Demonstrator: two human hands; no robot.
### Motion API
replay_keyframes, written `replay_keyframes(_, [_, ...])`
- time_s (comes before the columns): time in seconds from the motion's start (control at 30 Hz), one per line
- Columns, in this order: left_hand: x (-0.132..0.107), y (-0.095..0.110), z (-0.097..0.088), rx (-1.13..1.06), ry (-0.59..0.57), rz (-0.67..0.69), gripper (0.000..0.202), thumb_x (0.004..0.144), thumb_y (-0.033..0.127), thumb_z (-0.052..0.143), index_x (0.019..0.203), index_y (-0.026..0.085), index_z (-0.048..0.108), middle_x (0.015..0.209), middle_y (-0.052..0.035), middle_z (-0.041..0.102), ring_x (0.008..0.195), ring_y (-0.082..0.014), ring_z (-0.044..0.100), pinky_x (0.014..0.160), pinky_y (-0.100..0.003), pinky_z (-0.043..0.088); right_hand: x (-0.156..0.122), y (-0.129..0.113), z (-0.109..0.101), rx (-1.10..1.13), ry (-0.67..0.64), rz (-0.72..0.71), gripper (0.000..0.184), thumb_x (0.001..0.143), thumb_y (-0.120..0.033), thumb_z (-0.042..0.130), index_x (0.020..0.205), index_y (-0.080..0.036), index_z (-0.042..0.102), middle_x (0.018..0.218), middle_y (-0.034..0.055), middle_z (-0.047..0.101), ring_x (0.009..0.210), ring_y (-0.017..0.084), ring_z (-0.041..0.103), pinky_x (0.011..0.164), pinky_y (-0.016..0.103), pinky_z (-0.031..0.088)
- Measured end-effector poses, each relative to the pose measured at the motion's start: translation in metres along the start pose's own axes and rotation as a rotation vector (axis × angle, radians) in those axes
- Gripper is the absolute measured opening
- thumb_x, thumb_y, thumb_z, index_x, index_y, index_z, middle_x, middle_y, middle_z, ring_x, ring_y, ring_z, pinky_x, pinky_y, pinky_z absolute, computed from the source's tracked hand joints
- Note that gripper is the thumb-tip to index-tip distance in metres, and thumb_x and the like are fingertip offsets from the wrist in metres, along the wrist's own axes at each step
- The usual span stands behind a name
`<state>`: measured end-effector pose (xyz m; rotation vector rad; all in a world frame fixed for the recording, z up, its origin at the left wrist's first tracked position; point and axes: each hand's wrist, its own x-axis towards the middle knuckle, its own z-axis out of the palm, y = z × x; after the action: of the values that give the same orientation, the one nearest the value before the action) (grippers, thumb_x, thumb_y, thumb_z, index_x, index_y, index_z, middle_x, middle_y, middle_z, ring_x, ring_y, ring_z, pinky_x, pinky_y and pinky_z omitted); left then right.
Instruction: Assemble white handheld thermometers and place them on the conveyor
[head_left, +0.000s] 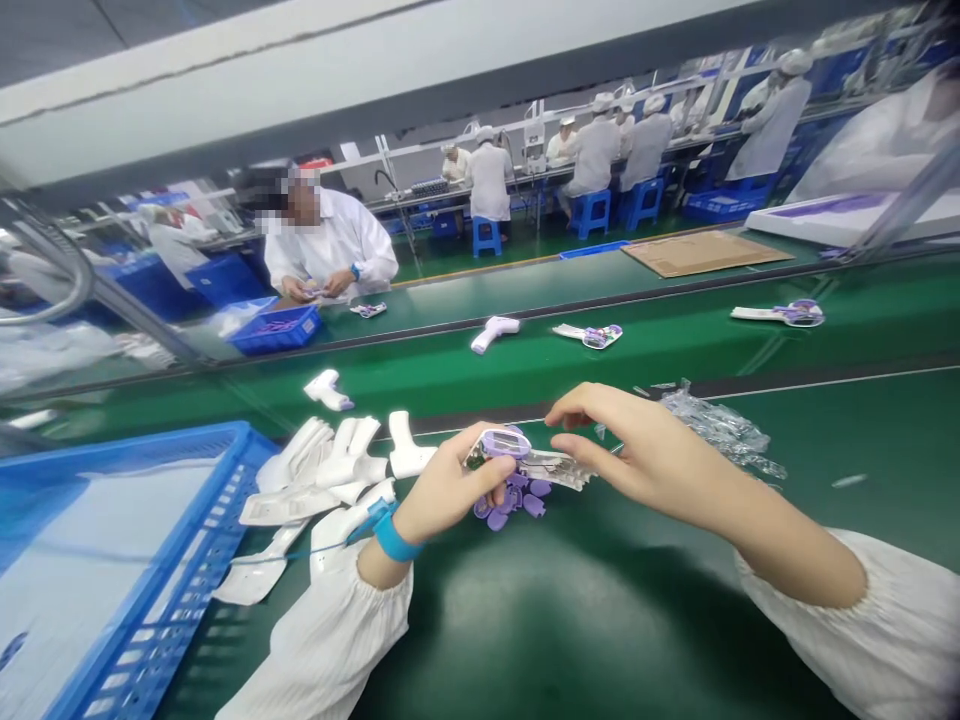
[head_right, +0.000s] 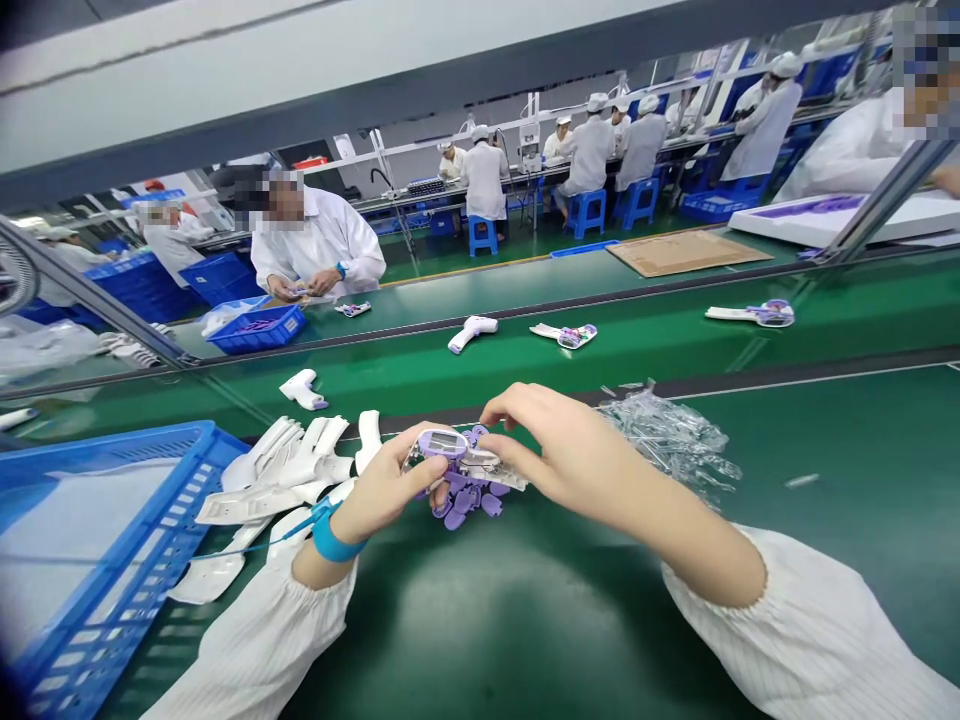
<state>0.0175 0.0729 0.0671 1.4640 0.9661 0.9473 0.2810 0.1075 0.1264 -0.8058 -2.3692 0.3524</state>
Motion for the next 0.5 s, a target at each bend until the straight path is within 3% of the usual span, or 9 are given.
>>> replay_keyframes(0.13, [-0.006,0.004,0.004,0.059,-0.028,0.042,0.043,0.1,0.054,0.073,0.124,0.018,0.068,0.077,0.0007,0.068,0.065,-0.0141,0.064,0.066,-0.027,0.055,0.002,-0.001,0.013,0.052,-0.042,-0.085,0.021,0.111,-0.04,0.06,0.115,-0.021,0.069,0.109,0.0089,0.076,0.099,0.025,0.072,0.08,0.037,0.056])
replay_keyframes(0.33, [-0.007,0.005,0.005,0.212,-0.018,0.058,0.037,0.103,0.049,0.07,0.125,0.019,0.07,0.082,-0.0011,0.072,0.071,-0.0161,0.067,0.073,-0.029,0.056,0.003,-0.006,0.024,0.012,-0.041,-0.197,0.018,0.112,-0.025,0.052,0.097,-0.02,0.061,0.09,0.0057,0.068,0.08,0.021,0.061,0.07,0.034,0.048])
replay_keyframes(0.43, [-0.003,0.004,0.003,0.416,0.042,0.112,0.029,0.102,0.045,0.072,0.117,0.02,0.074,0.102,-0.0053,0.078,0.092,-0.0214,0.072,0.088,-0.032,0.056,0.002,-0.011,0.01,-0.015,0.045,-0.206,0.02,0.111,-0.022,0.049,0.094,-0.022,0.059,0.088,0.0064,0.067,0.078,0.022,0.06,0.07,0.036,0.048])
replay_keyframes(0.5, [0.0,0.002,0.001,0.471,0.084,0.106,0.027,0.102,0.044,0.07,0.115,0.02,0.075,0.109,-0.0067,0.079,0.102,-0.0245,0.073,0.091,-0.033,0.056,0.002,-0.007,-0.011,-0.017,0.129,-0.099,0.019,0.11,-0.029,0.05,0.095,-0.024,0.06,0.09,0.0082,0.068,0.081,0.024,0.062,0.072,0.037,0.049])
